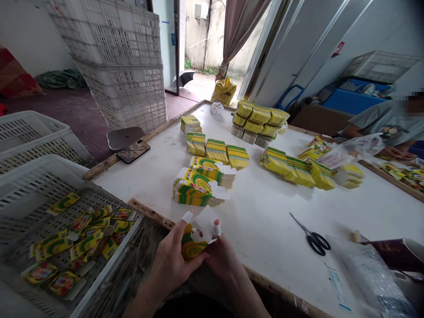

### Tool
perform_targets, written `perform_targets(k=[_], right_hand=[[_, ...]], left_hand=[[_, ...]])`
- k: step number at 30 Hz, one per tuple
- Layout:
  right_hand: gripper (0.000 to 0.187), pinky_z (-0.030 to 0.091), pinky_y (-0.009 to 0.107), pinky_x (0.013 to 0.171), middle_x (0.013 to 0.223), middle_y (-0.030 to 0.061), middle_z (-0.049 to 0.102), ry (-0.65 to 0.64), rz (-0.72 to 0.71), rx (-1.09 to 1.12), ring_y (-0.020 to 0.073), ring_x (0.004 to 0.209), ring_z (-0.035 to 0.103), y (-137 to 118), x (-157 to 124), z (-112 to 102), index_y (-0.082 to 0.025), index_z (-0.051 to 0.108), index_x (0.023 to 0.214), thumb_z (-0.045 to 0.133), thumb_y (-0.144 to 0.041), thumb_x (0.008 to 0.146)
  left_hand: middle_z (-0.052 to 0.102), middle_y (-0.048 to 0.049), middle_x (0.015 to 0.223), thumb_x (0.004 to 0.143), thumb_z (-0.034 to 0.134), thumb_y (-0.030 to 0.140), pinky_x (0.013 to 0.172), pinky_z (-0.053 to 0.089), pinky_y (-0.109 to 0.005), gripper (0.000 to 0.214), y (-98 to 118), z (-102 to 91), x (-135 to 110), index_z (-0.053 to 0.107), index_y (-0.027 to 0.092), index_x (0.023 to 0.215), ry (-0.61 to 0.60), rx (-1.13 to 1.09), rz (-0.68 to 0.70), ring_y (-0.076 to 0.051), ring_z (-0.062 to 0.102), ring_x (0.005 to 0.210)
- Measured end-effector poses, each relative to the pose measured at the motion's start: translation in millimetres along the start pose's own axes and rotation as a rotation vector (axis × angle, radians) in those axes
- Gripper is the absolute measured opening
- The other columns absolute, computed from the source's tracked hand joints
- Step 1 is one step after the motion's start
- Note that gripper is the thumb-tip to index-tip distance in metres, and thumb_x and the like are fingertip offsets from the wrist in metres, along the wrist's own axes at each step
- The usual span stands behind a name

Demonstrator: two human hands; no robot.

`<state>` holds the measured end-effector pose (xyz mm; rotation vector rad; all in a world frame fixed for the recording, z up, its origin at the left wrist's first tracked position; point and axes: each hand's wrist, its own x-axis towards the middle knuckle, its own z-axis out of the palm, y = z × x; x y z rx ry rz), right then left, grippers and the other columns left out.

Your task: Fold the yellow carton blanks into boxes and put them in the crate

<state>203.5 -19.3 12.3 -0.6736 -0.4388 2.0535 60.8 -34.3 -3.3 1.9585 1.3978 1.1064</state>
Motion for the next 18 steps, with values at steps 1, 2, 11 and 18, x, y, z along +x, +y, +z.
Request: perform_targets(k=[1, 2, 11, 18], right_hand=[[0.049, 0.053, 0.037, 0.08, 0.087, 0.0055, 0.075, 0.0, -0.013, 0.0, 0.0252, 0.086, 0.067, -2.5, -1.6, -0.5, -0.021, 0.072, 0.088, 0.069, -0.068, 0.071], [0.05, 0.053, 0.035, 0.079, 0.089, 0.0049, 0.075, 0.007, -0.036, -0.012, 0.0237, 0.084, 0.067, -5.1, -3.4, -1.9, -0.022, 0.073, 0.091, 0.069, -0.068, 0.071], [0.039, 0.046, 0.02, 0.068, 0.078, -0.0016, 0.068, 0.13, -0.217, -0.165, 0.0104, 0.069, 0.055, -5.6, -10.4, -15.4, -0.022, 0.075, 0.096, 0.08, -0.051, 0.071], [0.039, 0.036, 0.019, 0.055, 0.072, -0.0019, 0.065, 0.156, -0.186, -0.512, 0.0081, 0.06, 0.044, -22.7, 0.1, -9.9, -0.017, 0.073, 0.083, 0.079, -0.053, 0.068]], left_hand=[[0.067, -0.0107, 0.108, 0.075, 0.073, 0.04, 0.081, 0.056, -0.036, 0.082, -0.6, 0.1, 0.2, 0.032, 0.024, 0.144, -0.011, 0.036, 0.016, -0.026, 0.068, 0.094], [0.066, -0.0111, 0.109, 0.078, 0.071, 0.042, 0.08, 0.057, -0.036, 0.081, -1.0, 0.2, 0.6, 0.028, 0.025, 0.144, -0.012, 0.069, 0.029, -0.026, 0.068, 0.096], [0.063, -0.009, 0.104, 0.083, 0.066, 0.04, 0.074, 0.057, -0.032, 0.063, 0.5, 4.0, 8.5, 0.035, 0.023, 0.135, 0.06, 0.214, 0.132, -0.022, 0.068, 0.088], [0.062, -0.0061, 0.09, 0.078, 0.067, 0.03, 0.061, 0.057, -0.031, 0.048, -3.4, 4.6, 7.6, 0.041, 0.022, 0.118, 0.082, 0.269, 0.122, -0.023, 0.068, 0.075]])
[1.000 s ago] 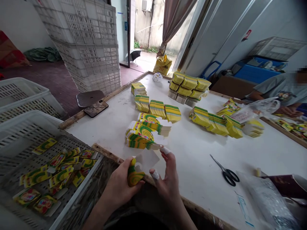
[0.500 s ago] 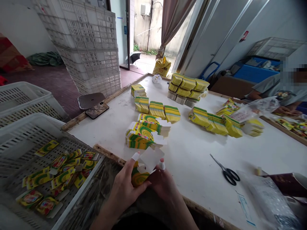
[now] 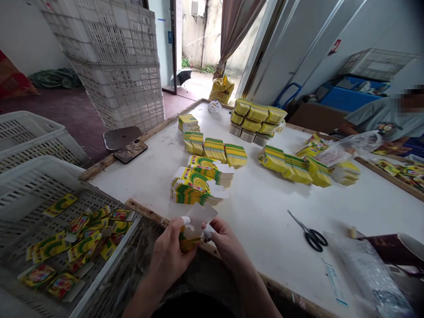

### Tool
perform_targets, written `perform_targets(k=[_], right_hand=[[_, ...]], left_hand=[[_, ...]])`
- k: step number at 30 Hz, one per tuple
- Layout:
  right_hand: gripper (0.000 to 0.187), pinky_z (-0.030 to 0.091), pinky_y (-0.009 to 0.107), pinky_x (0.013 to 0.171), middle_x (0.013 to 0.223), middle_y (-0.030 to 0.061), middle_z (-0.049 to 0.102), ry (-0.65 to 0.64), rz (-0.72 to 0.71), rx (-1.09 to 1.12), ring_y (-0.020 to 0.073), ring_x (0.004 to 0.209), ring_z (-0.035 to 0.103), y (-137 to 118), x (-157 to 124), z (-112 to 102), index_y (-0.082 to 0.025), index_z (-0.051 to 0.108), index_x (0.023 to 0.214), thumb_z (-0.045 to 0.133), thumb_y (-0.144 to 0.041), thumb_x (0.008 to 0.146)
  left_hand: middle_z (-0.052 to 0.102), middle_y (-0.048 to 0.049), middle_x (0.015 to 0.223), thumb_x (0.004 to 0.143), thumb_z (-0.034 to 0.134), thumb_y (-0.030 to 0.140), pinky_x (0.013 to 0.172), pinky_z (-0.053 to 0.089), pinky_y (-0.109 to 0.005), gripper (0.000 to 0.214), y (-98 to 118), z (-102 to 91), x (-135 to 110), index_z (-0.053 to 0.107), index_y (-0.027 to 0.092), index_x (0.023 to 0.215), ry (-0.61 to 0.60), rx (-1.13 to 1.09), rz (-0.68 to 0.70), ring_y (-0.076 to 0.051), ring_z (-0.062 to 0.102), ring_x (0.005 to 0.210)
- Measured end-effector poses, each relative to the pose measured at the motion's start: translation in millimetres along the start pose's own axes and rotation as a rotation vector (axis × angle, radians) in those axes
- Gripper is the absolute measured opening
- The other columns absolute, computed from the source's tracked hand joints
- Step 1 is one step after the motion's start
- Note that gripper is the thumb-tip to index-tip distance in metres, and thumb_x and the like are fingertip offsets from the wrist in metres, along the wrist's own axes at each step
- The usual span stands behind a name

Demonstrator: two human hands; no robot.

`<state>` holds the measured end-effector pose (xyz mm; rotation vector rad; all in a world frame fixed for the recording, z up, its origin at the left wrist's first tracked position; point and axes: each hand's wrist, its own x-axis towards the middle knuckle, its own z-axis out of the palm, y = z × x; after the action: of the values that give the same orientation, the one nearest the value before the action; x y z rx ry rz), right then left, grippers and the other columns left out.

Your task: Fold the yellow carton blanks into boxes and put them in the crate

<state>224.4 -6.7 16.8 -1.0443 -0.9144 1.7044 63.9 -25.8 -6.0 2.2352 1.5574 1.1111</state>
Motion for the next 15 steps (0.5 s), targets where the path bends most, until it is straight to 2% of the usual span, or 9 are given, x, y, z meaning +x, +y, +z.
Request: perform_targets(k=[3, 5, 7, 9, 12, 15], right_hand=[[0.04, 0.035, 0.02, 0.055, 0.072, -0.0016, 0.064, -0.037, -0.001, -0.04, 0.009, 0.059, 0.043, -4.5, 2.2, 2.8, -0.018, 0.072, 0.086, 0.076, -0.054, 0.07], [0.036, 0.037, 0.022, 0.059, 0.075, -0.0012, 0.064, -0.025, -0.065, -0.066, 0.0112, 0.064, 0.047, -3.6, 1.6, 5.5, -0.019, 0.071, 0.089, 0.071, -0.053, 0.076], [0.033, 0.039, 0.022, 0.062, 0.073, -0.0015, 0.061, 0.029, -0.15, -0.103, 0.0132, 0.069, 0.049, 1.1, 1.1, 7.0, -0.02, 0.069, 0.087, 0.068, -0.052, 0.08], [0.036, 0.038, 0.022, 0.059, 0.067, -0.0028, 0.055, 0.109, -0.183, -0.067, 0.013, 0.065, 0.046, 9.3, 1.7, 6.6, -0.019, 0.067, 0.078, 0.063, -0.054, 0.083], [0.037, 0.036, 0.023, 0.054, 0.062, -0.0041, 0.052, 0.173, -0.118, 0.105, 0.0122, 0.057, 0.042, 23.1, 4.1, 5.4, -0.02, 0.065, 0.074, 0.06, -0.055, 0.085], [0.03, 0.041, 0.025, 0.057, 0.07, -0.002, 0.063, 0.144, -0.069, 0.196, 0.0143, 0.062, 0.052, 30.6, 5.3, 8.3, -0.021, 0.068, 0.086, 0.063, -0.05, 0.084]], left_hand=[[0.064, -0.0061, 0.089, 0.076, 0.068, 0.028, 0.062, 0.057, -0.032, 0.052, -0.3, -0.3, -0.6, 0.039, 0.021, 0.119, -0.01, -0.018, -0.058, -0.023, 0.068, 0.075], [0.065, -0.0065, 0.089, 0.076, 0.068, 0.03, 0.063, 0.058, -0.032, 0.054, 0.0, 0.0, -0.4, 0.038, 0.021, 0.12, -0.014, -0.035, -0.081, -0.023, 0.069, 0.075], [0.067, -0.0061, 0.088, 0.075, 0.069, 0.031, 0.063, 0.058, -0.033, 0.055, 0.6, 0.3, -0.1, 0.038, 0.021, 0.12, -0.026, -0.049, -0.102, -0.023, 0.069, 0.074], [0.067, -0.0061, 0.087, 0.075, 0.069, 0.03, 0.063, 0.058, -0.033, 0.054, 1.7, 0.7, 0.0, 0.038, 0.022, 0.119, -0.05, -0.066, -0.098, -0.023, 0.07, 0.073], [0.067, -0.0069, 0.091, 0.073, 0.068, 0.025, 0.064, 0.058, -0.033, 0.053, 4.4, 1.3, 0.0, 0.038, 0.023, 0.117, -0.058, -0.08, -0.045, -0.024, 0.069, 0.077], [0.066, -0.0068, 0.091, 0.069, 0.068, 0.02, 0.063, 0.058, -0.032, 0.055, 8.1, 2.2, 1.2, 0.038, 0.023, 0.115, -0.031, -0.072, -0.026, -0.024, 0.069, 0.076]])
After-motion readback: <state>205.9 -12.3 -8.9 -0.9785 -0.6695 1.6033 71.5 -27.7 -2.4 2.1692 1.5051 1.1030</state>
